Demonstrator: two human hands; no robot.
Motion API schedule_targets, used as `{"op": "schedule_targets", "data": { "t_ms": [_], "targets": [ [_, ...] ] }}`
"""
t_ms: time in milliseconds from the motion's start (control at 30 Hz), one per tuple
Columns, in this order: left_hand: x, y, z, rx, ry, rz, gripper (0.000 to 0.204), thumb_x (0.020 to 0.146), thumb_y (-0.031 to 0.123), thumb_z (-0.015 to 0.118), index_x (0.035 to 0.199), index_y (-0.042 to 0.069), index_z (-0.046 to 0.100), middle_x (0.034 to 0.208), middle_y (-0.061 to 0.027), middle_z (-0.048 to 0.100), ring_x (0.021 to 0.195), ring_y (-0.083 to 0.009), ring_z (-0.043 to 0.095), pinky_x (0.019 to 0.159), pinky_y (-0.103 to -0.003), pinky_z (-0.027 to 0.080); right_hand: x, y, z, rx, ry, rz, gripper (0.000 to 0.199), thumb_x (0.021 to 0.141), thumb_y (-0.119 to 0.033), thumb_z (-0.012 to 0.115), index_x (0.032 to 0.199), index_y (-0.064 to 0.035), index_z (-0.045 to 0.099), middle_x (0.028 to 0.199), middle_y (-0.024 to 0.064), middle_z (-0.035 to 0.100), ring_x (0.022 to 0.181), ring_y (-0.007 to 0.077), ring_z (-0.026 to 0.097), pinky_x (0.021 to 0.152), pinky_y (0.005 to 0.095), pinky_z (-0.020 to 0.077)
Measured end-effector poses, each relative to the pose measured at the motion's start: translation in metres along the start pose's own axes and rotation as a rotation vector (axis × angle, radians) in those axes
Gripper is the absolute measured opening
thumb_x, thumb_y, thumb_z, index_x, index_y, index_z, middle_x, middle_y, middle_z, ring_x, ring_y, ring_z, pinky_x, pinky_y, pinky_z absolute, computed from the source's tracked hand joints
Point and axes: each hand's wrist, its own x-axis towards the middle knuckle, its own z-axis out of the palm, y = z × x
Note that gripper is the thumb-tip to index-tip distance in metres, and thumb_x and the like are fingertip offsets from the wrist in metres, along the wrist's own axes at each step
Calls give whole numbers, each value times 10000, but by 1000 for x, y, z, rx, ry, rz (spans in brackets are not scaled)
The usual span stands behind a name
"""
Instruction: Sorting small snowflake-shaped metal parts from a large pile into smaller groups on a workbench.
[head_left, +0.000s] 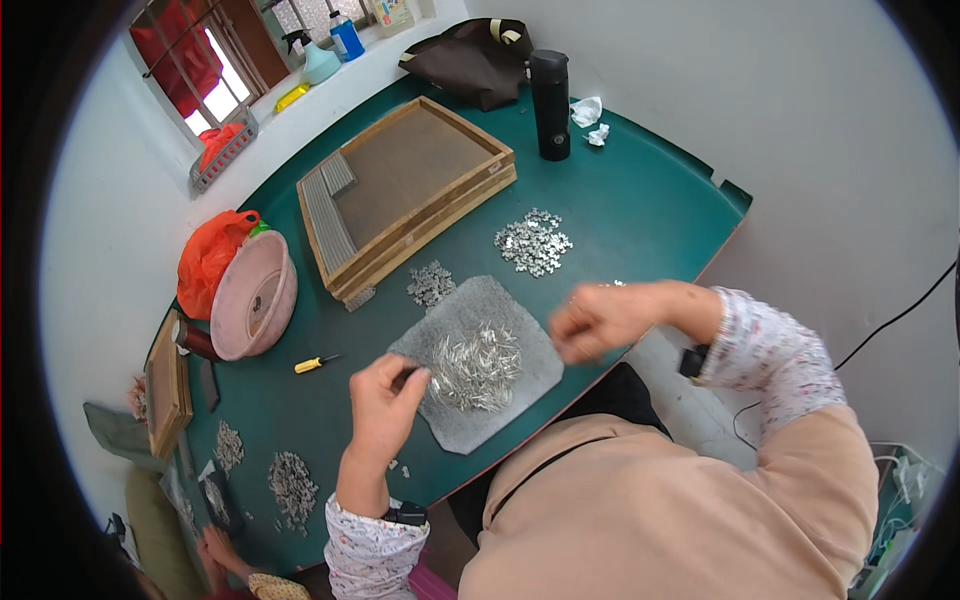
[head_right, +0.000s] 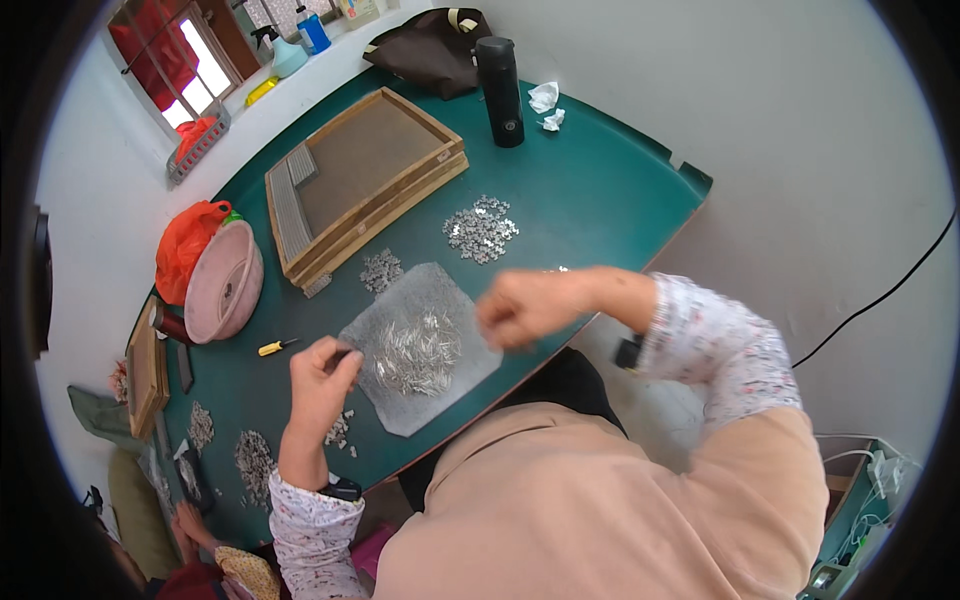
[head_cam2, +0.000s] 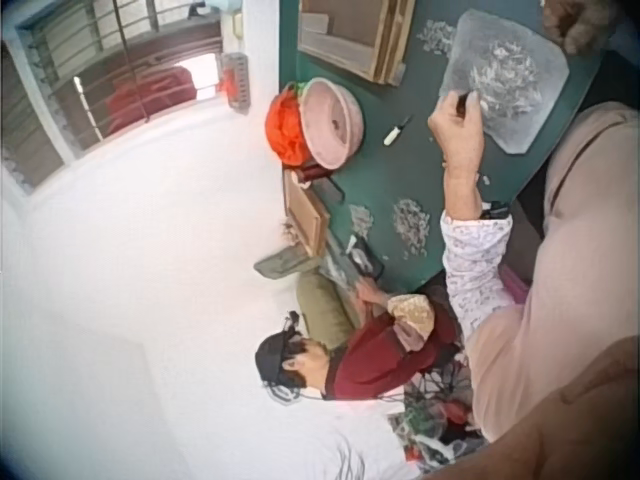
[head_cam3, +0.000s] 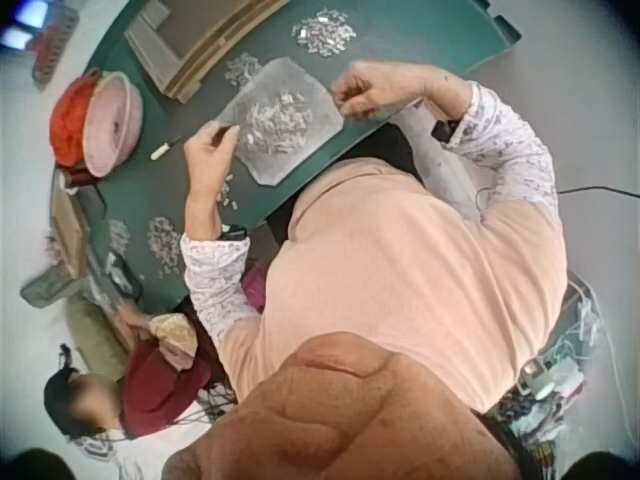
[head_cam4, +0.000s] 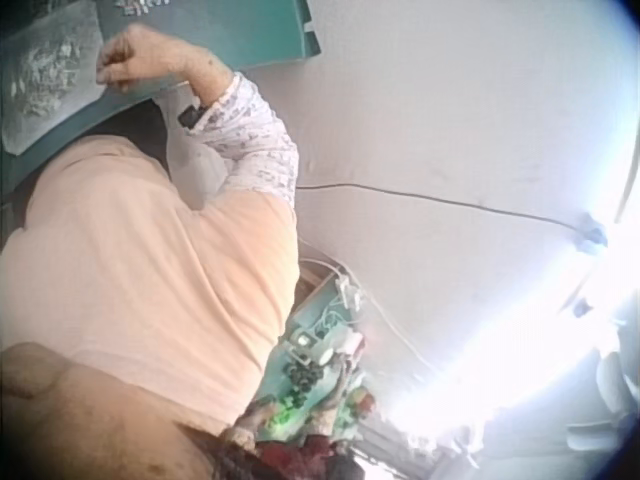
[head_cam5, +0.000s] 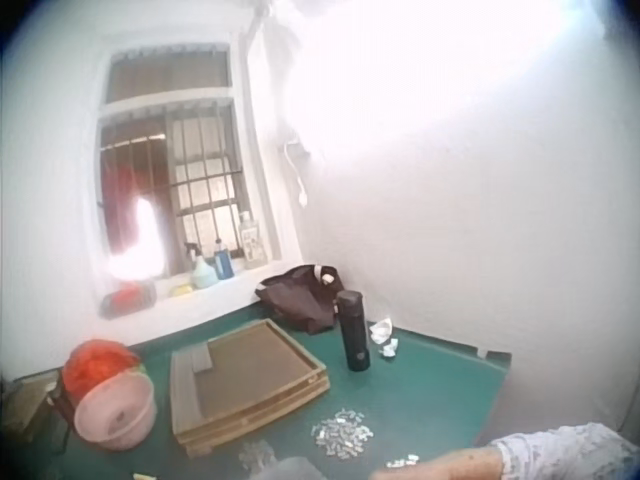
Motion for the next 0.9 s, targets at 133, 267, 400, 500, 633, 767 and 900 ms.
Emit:
{"op": "schedule_targets", "data": {
  "t_ms": [133, 267, 400, 500, 633, 767, 900],
  "targets": [
    [0, -29, 3, -30, 2, -91, 63, 797, 12, 658, 792, -50, 647, 679, -32, 588, 609, -82, 544, 562, -238, 433, -63, 36, 28, 172, -153, 335, 176, 899, -176, 617, 917, -2, 630, 732, 50, 662, 683, 135, 658, 617, 278, 515],
    [4, -17, 17, -175, -52, -182, 80, 816, 26, 652, 809, -53, 645, 679, -23, 585, 590, -68, 528, 546, -231, 424, -110, 109, 84, -55, -10, 566, 170, 862, -147, 615, 921, 7, 656, 783, 98, 693, 671, 176, 678, 622, 295, 529],
    [13, -26, 32, -101, -142, 19, 90, 812, 31, 657, 816, -58, 646, 683, -29, 580, 609, -65, 517, 560, -228, 418, -122, 123, 144, 149, 329, 647, 189, 842, -122, 635, 967, 20, 648, 803, 112, 684, 679, 188, 667, 648, 297, 532],
    [13, -21, 32, -134, -154, 54, 83, 810, 28, 656, 823, -53, 650, 684, -29, 578, 615, -64, 515, 563, -229, 415, -122, 121, 159, 315, 535, 620, 203, 851, -108, 633, 996, 34, 623, 810, 106, 662, 667, 177, 650, 630, 297, 540],
    [12, -11, 29, -121, -164, 121, 78, 812, 29, 656, 820, -48, 652, 679, -27, 575, 611, -65, 514, 560, -231, 415, -124, 101, 162, 504, 551, 764, 208, 858, -119, 635, 988, 40, 598, 774, 101, 647, 664, 173, 648, 579, 282, 542],
    [5, -14, 28, -129, -151, 148, 76, 807, 32, 665, 808, -43, 651, 678, -29, 576, 602, -67, 514, 558, -233, 419, -123, 68, 165, 360, 444, 739, 188, 838, -114, 650, 950, 26, 595, 747, 101, 647, 667, 182, 646, 600, 299, 541],
    [1, -28, 32, -187, -147, 106, 74, 800, 30, 667, 813, -42, 660, 689, -41, 592, 604, -78, 524, 558, -238, 420, -111, 57, 165, -48, 466, 252, 227, 823, -136, 647, 1045, -93, 652, 875, 102, 670, 737, 256, 643, 683, 354, 518]
  ]
}}
